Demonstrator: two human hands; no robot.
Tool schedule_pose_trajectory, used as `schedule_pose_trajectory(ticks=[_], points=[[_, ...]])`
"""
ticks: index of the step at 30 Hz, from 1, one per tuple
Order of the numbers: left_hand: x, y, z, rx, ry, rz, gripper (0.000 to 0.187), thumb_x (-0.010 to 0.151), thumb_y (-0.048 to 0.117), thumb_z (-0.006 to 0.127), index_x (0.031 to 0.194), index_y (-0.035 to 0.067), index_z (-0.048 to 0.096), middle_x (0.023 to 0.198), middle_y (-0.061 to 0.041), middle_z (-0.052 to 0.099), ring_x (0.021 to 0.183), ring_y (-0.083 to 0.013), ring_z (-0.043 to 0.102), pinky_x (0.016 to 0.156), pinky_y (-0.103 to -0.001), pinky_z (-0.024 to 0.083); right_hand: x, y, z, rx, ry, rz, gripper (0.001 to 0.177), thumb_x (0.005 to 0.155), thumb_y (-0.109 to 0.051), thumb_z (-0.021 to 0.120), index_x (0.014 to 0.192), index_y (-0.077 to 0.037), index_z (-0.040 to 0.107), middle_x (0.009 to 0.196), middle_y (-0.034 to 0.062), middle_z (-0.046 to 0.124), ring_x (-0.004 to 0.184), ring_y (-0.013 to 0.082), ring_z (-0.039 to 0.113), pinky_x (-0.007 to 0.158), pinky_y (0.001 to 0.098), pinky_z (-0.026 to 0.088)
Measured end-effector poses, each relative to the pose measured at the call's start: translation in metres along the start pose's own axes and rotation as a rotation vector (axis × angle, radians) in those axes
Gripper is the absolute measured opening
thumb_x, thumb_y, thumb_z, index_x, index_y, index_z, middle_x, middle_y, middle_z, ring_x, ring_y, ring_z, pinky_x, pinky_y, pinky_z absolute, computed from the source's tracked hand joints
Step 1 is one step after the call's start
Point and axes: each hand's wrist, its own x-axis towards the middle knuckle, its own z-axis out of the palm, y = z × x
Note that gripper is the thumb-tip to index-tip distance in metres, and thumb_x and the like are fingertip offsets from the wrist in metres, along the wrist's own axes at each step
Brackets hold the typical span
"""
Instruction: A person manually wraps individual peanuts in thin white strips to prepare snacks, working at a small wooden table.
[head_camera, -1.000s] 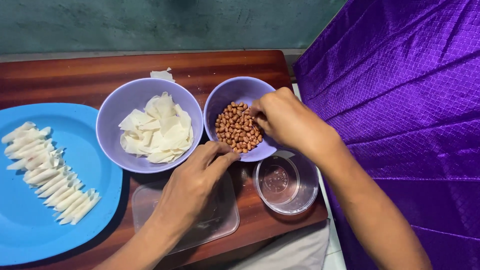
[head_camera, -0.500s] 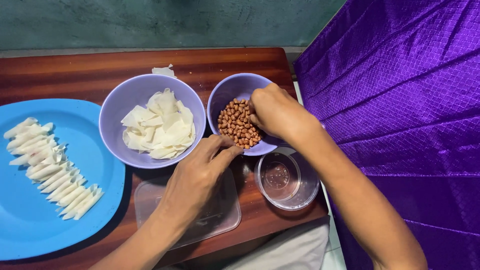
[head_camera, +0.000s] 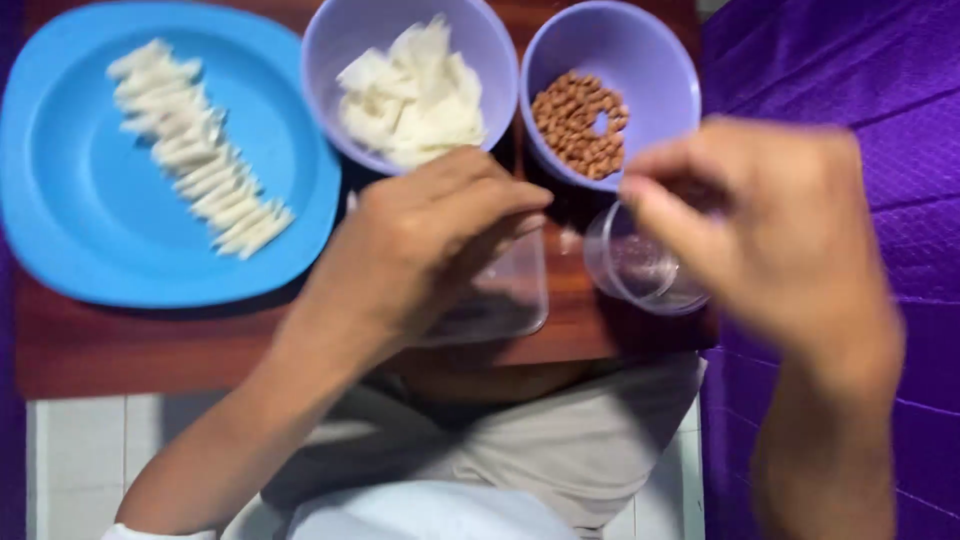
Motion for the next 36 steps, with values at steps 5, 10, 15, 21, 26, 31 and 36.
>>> schedule_pose_trajectory(ticks=[5,10,15,21,26,31,36], points=[[-0.063,-0.017,-0.008,0.169,-0.055,-0.134,0.014,0.088,0.006,0.072,0.102,0.003,0.071,0.092,-0.007,0.064,0.081,-0.0228,0.054,0.075,-0.035,0.046,-0.036,-0.043,0.070,0.250,0.033,-0.060,0.020,0.082,0.006,0.073,0.102,0.004,0.074,0.096,0.0123,0.076,0.067,0.0177,0.066,0.059,0.0270,0.051],[-0.106,-0.040,0.020,0.251,-0.052,-0.223,0.022,0.088,0.024,0.075,0.103,0.008,0.078,0.109,-0.007,0.064,0.099,-0.0243,0.054,0.089,-0.039,0.040,-0.035,-0.040,0.126,0.406,0.056,-0.059,0.024,0.082,0.011,0.068,0.106,0.006,0.071,0.095,0.0098,0.074,0.073,0.0184,0.067,0.066,0.0282,0.053],[-0.119,-0.054,0.037,0.408,-0.040,-0.176,0.011,0.096,0.031,0.069,0.100,0.023,0.075,0.104,0.006,0.059,0.103,-0.0216,0.052,0.078,-0.036,0.037,-0.038,-0.034,0.148,0.406,0.038,-0.016,0.011,0.093,-0.002,0.071,0.098,-0.010,0.077,0.091,0.0058,0.078,0.086,0.0296,0.075,0.077,0.0379,0.058],[-0.121,-0.058,0.040,0.465,0.005,-0.125,0.010,0.099,0.027,0.068,0.097,0.023,0.077,0.099,0.005,0.059,0.101,-0.0202,0.053,0.077,-0.034,0.037,-0.047,-0.031,0.151,0.395,0.043,-0.021,0.009,0.094,-0.005,0.072,0.099,-0.010,0.077,0.093,0.0070,0.076,0.087,0.0307,0.071,0.077,0.0401,0.057],[-0.122,-0.055,0.040,0.462,0.023,-0.113,0.010,0.098,0.023,0.069,0.092,0.019,0.076,0.097,0.003,0.059,0.099,-0.0214,0.053,0.077,-0.034,0.039,-0.051,-0.037,0.162,0.381,0.145,-0.007,0.008,0.096,-0.009,0.073,0.101,-0.012,0.078,0.094,0.0052,0.072,0.089,0.0282,0.066,0.082,0.0371,0.055],[-0.126,-0.056,0.042,0.424,0.076,-0.124,0.014,0.098,0.026,0.070,0.088,0.016,0.073,0.094,0.001,0.060,0.097,-0.0230,0.055,0.076,-0.034,0.041,-0.058,-0.040,0.171,0.345,0.168,-0.010,0.011,0.098,-0.010,0.071,0.105,-0.013,0.078,0.096,0.0050,0.069,0.093,0.0274,0.062,0.085,0.0362,0.052],[-0.125,-0.055,0.041,0.395,0.098,-0.120,0.014,0.099,0.024,0.070,0.089,0.015,0.073,0.094,-0.001,0.060,0.095,-0.0241,0.055,0.075,-0.035,0.042,-0.061,-0.039,0.173,0.360,0.168,0.000,0.014,0.096,-0.009,0.072,0.107,-0.012,0.078,0.099,0.0058,0.068,0.098,0.0282,0.060,0.090,0.0378,0.050]])
